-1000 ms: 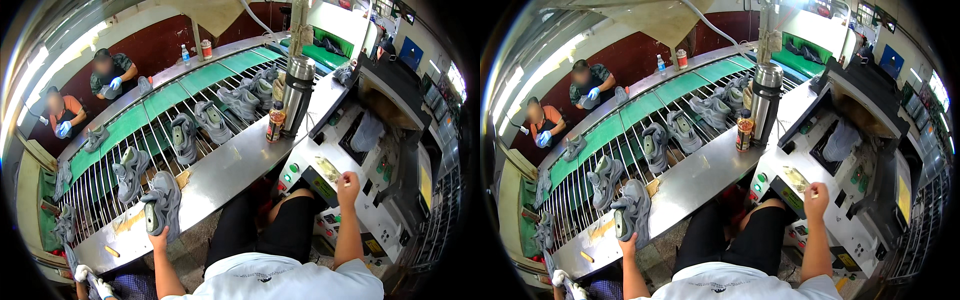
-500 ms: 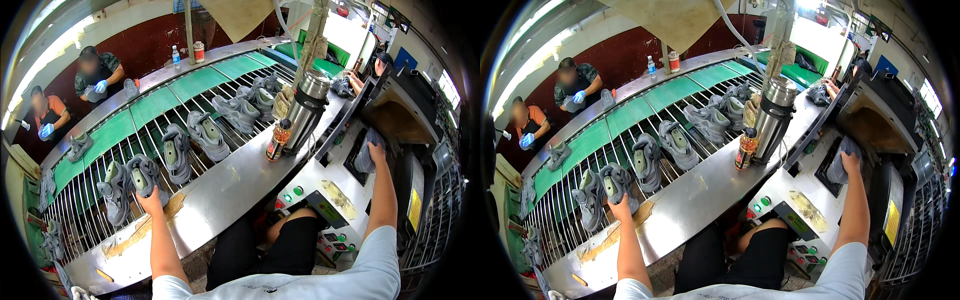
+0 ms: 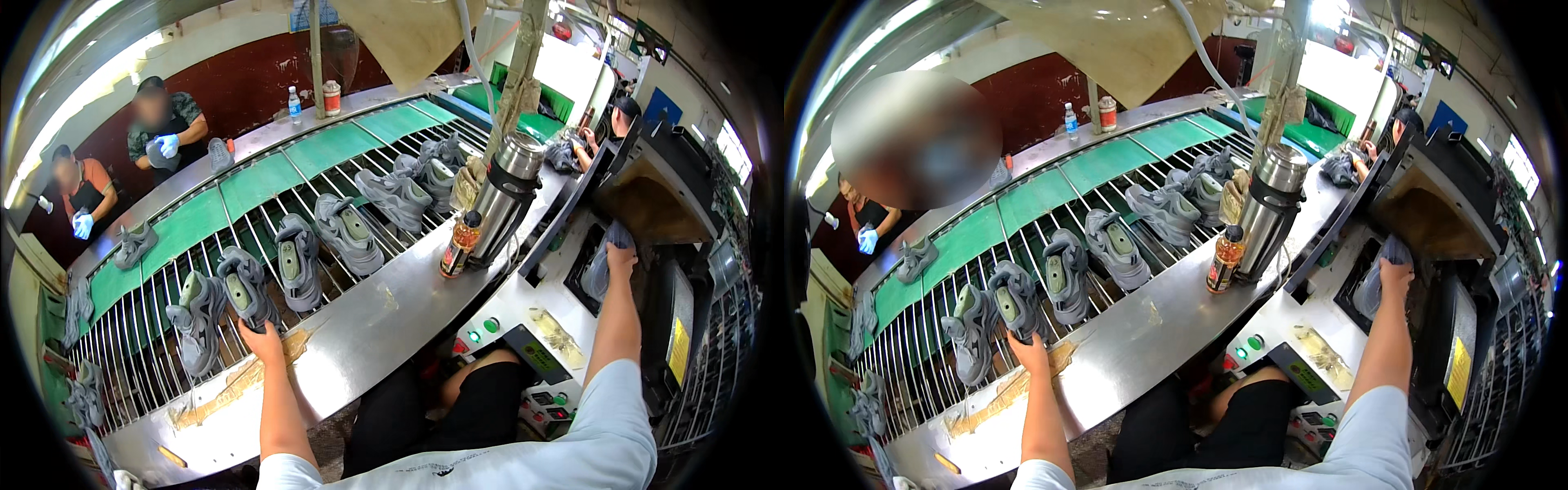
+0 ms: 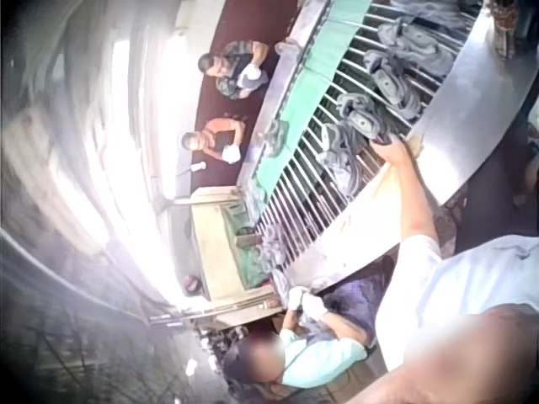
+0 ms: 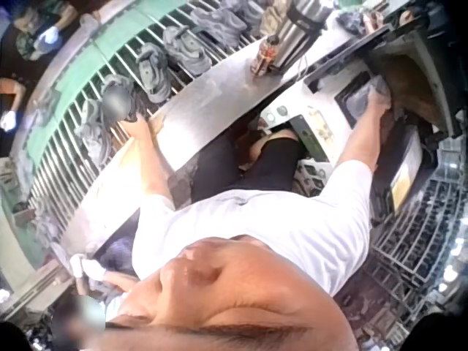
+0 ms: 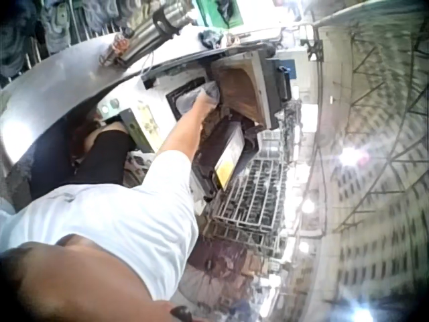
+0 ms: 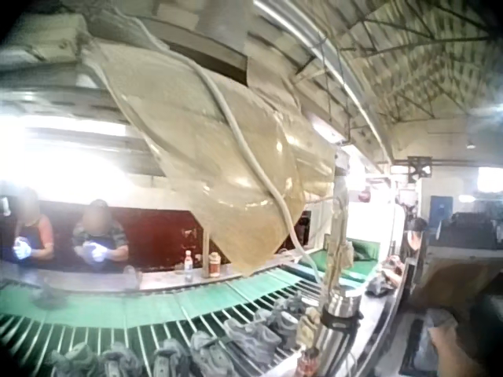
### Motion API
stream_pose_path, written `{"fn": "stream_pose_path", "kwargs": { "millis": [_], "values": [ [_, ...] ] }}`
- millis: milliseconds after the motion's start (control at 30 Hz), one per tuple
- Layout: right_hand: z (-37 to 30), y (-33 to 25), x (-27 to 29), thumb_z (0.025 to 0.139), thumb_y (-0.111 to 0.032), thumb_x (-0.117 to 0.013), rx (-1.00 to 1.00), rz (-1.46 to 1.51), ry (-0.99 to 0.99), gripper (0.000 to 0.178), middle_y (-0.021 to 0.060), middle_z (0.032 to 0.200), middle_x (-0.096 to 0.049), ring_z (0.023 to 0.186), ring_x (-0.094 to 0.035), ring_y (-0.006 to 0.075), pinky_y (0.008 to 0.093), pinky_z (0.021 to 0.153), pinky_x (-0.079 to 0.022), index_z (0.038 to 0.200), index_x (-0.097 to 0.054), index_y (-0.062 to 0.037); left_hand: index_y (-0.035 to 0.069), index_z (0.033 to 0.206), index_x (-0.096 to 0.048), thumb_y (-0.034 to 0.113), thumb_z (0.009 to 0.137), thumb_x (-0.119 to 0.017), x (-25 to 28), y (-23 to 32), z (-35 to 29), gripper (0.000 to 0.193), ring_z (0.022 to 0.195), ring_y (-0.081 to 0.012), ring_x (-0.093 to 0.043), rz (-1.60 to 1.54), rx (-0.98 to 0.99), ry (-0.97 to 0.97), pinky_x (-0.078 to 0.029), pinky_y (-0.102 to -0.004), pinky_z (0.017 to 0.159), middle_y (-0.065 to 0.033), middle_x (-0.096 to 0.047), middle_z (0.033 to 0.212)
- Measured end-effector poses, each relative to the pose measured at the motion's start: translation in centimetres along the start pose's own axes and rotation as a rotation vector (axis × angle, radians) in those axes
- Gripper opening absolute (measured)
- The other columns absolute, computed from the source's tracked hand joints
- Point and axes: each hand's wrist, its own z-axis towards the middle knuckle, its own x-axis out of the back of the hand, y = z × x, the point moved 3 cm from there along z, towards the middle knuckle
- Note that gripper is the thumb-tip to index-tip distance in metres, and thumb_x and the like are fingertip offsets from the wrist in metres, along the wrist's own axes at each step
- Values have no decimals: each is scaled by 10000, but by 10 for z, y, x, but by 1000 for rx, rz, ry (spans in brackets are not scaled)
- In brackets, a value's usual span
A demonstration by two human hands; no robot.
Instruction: The person takes a shoe upper from a conveyor belt, places a sole onto the upper, inserts the assembly into a pressing machine, and presses buttons to activate the machine.
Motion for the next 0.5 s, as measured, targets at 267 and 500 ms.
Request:
{"fn": "stream_pose_path", "kwargs": {
  "millis": [267,500],
  "values": [
    [-90,88,49,684,-170,-725,455,602,626,916,227,1428,-324,1220,-460,375,456,988,-432,1458,-242,-95,7,954,-600,43,720,-552,52,12,-133,242,976,-299,-556,-249,-105,-272,-438,-373,892,-159,-592,1002],
    [-193,106,71,549,13,-488,115,1680,-344,867,152,1338,-444,1188,-472,321,374,979,-430,1402,-359,-76,39,1266,-503,160,883,-642,97,91,-212,425,1118,-199,-548,-964,350,-1218,-453,-339,937,-121,-578,1195]
  ]
}}
